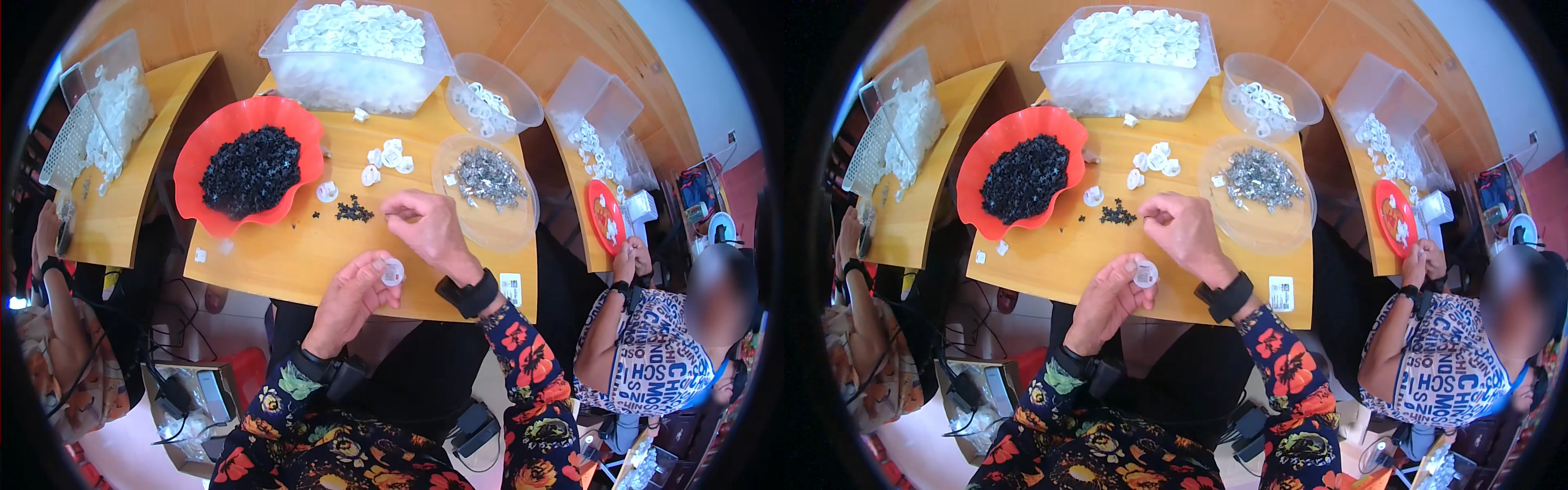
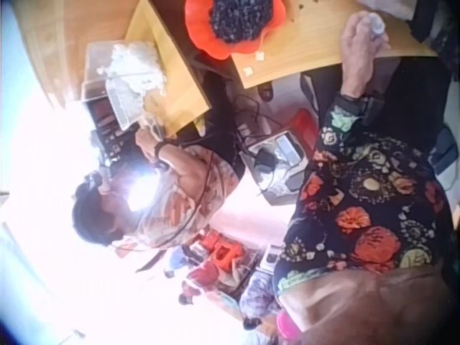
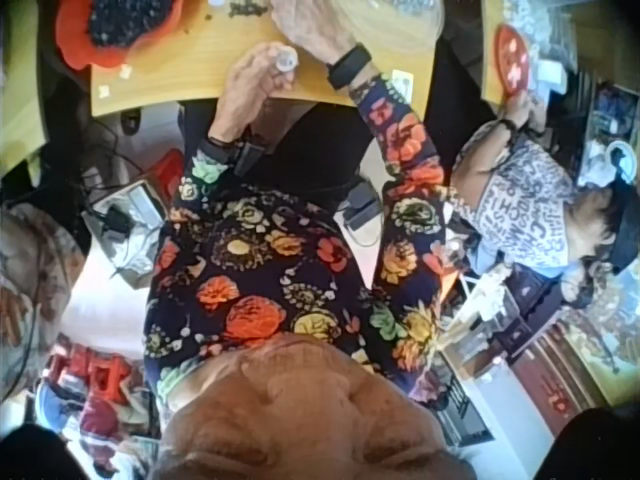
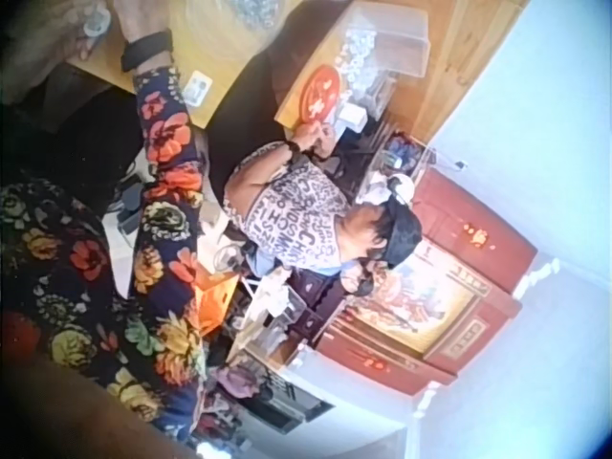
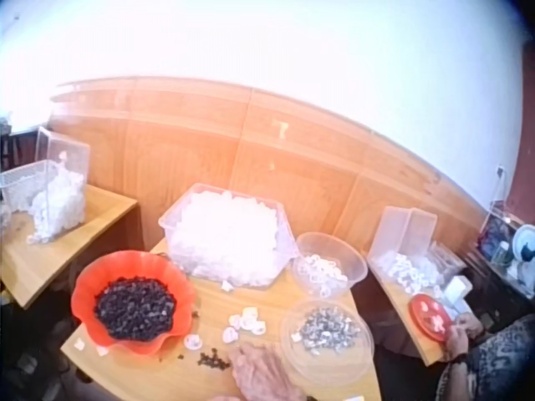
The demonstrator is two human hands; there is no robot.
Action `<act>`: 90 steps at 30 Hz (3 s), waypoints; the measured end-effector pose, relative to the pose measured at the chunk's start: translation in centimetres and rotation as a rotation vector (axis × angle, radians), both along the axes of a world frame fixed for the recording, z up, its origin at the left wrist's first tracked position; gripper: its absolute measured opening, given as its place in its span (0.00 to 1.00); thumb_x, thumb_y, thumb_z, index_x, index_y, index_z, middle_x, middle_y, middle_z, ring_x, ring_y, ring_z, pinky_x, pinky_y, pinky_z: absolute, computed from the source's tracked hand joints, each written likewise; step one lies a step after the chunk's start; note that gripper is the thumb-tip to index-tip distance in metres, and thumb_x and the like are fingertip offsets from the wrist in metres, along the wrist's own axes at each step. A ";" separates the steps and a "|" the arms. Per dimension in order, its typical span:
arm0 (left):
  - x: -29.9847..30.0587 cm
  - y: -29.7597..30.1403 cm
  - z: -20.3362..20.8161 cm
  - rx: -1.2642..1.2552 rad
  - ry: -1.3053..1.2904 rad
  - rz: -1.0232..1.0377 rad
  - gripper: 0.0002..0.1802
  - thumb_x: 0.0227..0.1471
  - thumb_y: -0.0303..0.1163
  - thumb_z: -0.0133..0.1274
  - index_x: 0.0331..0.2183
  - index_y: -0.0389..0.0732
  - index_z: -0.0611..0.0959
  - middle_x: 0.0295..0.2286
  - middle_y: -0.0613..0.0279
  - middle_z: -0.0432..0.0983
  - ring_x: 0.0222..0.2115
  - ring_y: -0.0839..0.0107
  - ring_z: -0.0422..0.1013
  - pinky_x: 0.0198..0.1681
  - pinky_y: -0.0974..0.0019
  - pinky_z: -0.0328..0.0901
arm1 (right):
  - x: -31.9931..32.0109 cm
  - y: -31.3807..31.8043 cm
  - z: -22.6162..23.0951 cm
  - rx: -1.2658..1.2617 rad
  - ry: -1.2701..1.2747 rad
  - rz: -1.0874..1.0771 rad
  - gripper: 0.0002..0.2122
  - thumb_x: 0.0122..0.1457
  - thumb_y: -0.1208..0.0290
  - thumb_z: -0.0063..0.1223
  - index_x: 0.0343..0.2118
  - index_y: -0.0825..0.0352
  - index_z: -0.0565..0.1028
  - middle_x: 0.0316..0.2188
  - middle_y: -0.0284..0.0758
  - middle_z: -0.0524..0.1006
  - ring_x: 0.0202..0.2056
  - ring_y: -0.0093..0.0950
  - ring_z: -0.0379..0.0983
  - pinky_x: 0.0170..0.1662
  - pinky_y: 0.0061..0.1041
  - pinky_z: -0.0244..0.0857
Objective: Assembling small plastic components by inserting black pins into white bases.
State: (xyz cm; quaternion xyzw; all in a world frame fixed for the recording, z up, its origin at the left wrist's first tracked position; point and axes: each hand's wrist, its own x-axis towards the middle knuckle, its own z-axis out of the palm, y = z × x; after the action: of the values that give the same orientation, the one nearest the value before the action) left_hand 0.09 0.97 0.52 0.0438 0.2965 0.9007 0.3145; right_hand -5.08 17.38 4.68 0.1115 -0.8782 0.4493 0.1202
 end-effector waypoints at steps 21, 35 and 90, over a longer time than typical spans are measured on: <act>-0.3 -0.4 0.1 -0.030 0.047 -0.014 0.17 0.62 0.38 0.40 0.42 0.32 0.73 0.32 0.60 0.73 0.29 0.73 0.71 0.33 0.71 0.68 | 6.8 -1.1 0.8 -0.209 -0.007 -0.027 0.05 0.49 0.79 0.55 0.31 0.67 0.77 0.26 0.32 0.79 0.28 0.23 0.75 0.33 0.21 0.66; -0.3 -0.4 -0.3 0.002 0.026 -0.022 0.16 0.62 0.37 0.42 0.39 0.33 0.77 0.31 0.60 0.75 0.29 0.73 0.71 0.32 0.70 0.69 | 7.2 -1.8 -0.5 -0.236 0.108 -0.070 0.05 0.48 0.82 0.56 0.30 0.67 0.76 0.25 0.35 0.76 0.29 0.28 0.75 0.34 0.24 0.67; -0.3 0.4 0.4 -0.116 0.023 -0.005 0.16 0.63 0.33 0.38 0.41 0.31 0.75 0.29 0.63 0.72 0.28 0.75 0.69 0.32 0.71 0.67 | 8.3 -1.3 -0.4 0.342 0.397 -0.060 0.15 0.42 0.81 0.55 0.37 0.68 0.74 0.30 0.36 0.72 0.31 0.35 0.71 0.33 0.32 0.64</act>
State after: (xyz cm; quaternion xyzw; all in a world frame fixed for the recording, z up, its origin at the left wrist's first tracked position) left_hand -0.26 1.34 0.92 0.0363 0.3517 0.8807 0.3152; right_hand 3.20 16.09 4.30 0.1903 -0.9034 0.2601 0.2830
